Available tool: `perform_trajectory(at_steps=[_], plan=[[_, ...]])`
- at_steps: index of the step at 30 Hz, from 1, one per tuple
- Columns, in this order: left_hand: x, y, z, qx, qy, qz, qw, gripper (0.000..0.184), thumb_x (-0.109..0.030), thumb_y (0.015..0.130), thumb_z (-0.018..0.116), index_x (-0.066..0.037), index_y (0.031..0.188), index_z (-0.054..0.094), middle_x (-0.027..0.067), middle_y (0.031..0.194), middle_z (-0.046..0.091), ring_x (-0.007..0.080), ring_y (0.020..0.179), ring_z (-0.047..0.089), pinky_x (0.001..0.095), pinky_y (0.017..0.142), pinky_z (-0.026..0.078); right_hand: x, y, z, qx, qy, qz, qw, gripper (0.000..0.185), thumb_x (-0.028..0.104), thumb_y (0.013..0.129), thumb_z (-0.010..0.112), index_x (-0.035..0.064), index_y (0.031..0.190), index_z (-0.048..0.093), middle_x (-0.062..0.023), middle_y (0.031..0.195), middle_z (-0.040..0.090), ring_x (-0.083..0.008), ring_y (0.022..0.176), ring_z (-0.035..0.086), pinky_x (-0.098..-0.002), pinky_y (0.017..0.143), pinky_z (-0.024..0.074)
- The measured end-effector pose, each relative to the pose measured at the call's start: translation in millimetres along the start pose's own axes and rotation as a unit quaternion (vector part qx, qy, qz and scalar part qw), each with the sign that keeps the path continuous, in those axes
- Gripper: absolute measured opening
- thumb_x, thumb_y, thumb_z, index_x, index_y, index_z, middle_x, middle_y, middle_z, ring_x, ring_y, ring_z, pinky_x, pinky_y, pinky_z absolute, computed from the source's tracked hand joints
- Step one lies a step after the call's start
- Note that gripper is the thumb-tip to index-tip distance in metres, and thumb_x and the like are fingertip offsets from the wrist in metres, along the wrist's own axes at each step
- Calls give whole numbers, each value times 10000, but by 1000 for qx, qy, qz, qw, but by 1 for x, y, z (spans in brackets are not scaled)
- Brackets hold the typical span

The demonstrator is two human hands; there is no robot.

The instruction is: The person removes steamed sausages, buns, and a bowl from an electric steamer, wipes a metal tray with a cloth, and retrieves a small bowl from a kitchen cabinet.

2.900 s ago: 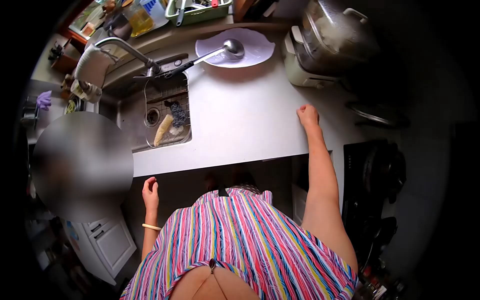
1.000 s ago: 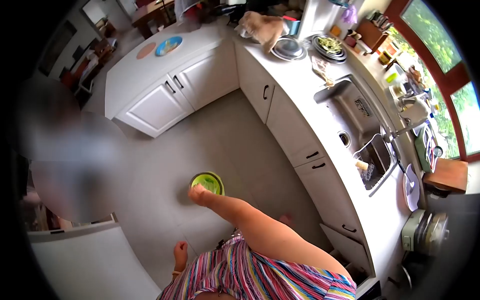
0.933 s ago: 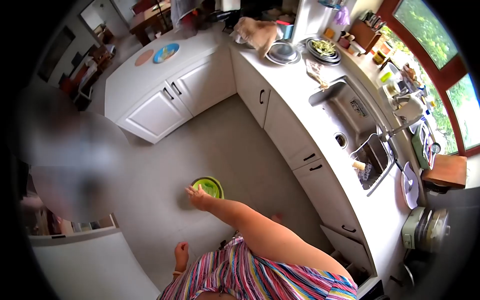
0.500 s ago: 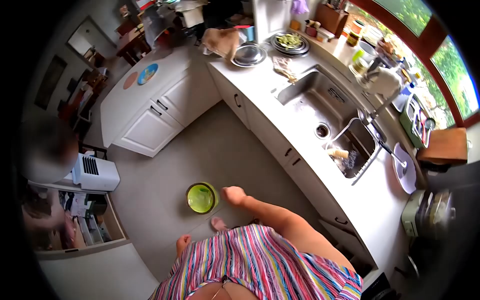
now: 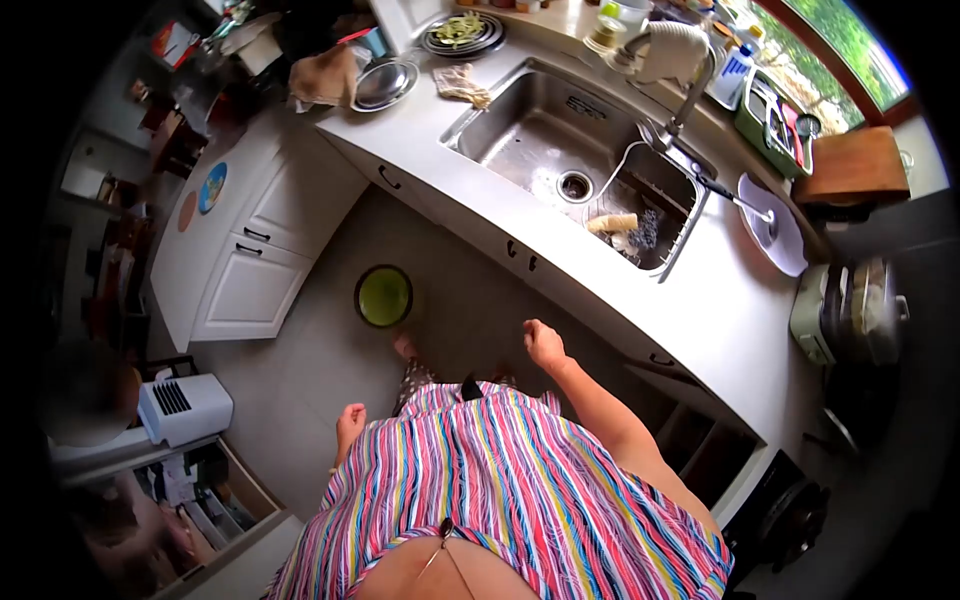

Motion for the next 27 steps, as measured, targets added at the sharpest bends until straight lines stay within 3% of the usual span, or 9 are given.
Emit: perform_trajectory(at_steps=[5, 9, 12, 16, 20, 22, 23, 26, 27], plan=[[-60, 73, 15, 62, 30, 61, 996, 161, -174, 837, 570, -19, 871, 601, 115, 741, 632, 232, 680, 616, 324, 634, 478, 22, -4, -27, -32, 69, 37, 996, 177, 180, 807, 592, 41, 917, 602, -133, 771, 638, -278, 726, 626, -363, 664, 486], [-168, 161, 40, 86, 36, 150, 984, 219, -244, 836, 566, -31, 783, 579, 123, 650, 585, 272, 616, 590, 366, 572, 442, 25, 3, -45, -77, 177, 79, 978, 204, 223, 849, 555, 30, 812, 609, -75, 597, 585, -159, 546, 585, -286, 529, 458], [-288, 225, 49, 82, 49, 255, 962, 173, -209, 846, 540, -42, 809, 564, 126, 650, 575, 306, 625, 576, 385, 576, 440, 33, 10, -61, -140, 210, 83, 964, 241, 221, 886, 482, 29, 829, 615, -70, 603, 577, -136, 543, 570, -275, 522, 451], [-420, 346, 74, 9, -41, 387, 921, 165, -100, 789, 554, -59, 949, 568, 122, 873, 590, 302, 799, 568, 373, 706, 453, 26, 18, -73, -209, 244, 156, 934, 243, 206, 917, 474, 14, 855, 609, -45, 639, 563, -112, 561, 542, -252, 538, 456], [-516, 461, 145, -29, 84, 468, 879, 331, -67, 742, 566, -75, 1072, 538, 106, 1152, 490, 305, 1068, 456, 390, 890, 393, 42, 26, -88, -252, 243, 200, 915, 242, 197, 924, 471, 11, 860, 611, -46, 644, 569, -107, 568, 549, -243, 541, 466], [-533, 502, 181, -35, 157, 481, 862, 379, -71, 736, 570, -87, 1112, 523, 102, 1212, 444, 307, 1152, 399, 391, 912, 381, 58, 30, -103, -270, 235, 213, 909, 249, 202, 927, 470, 6, 866, 611, -49, 658, 577, -112, 573, 558, -243, 543, 473], [-533, 522, 199, -9, 196, 449, 872, 323, -141, 778, 557, -86, 1096, 543, 125, 1156, 526, 323, 1087, 475, 390, 907, 396, 62, 32, -108, -284, 242, 221, 901, 239, 195, 921, 478, 5, 869, 613, -49, 650, 576, -111, 572, 559, -243, 544, 470], [-524, 550, 270, 184, 111, 279, 936, 256, -203, 827, 517, -63, 1039, 550, 161, 1020, 595, 334, 967, 552, 412, 844, 434, 68, 46, -118, -314, 258, 212, 889, 225, 184, 916, 486, 2, 876, 612, -47, 640, 572, -110, 569, 560, -240, 547, 465], [-530, 511, 284, 226, 101, 382, 890, 249, -240, 845, 464, -46, 978, 546, 189, 935, 599, 364, 896, 561, 438, 800, 437, 71, 47, -118, -316, 263, 204, 888, 222, 182, 916, 487, 1, 878, 610, -46, 639, 570, -110, 569, 560, -239, 548, 464]])
Point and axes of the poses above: each hand's wrist, its own y-axis towards the middle knuckle, its own z-axis out of the palm, x = y × z, the point moved 10 cm from there along y, towards the middle knuckle
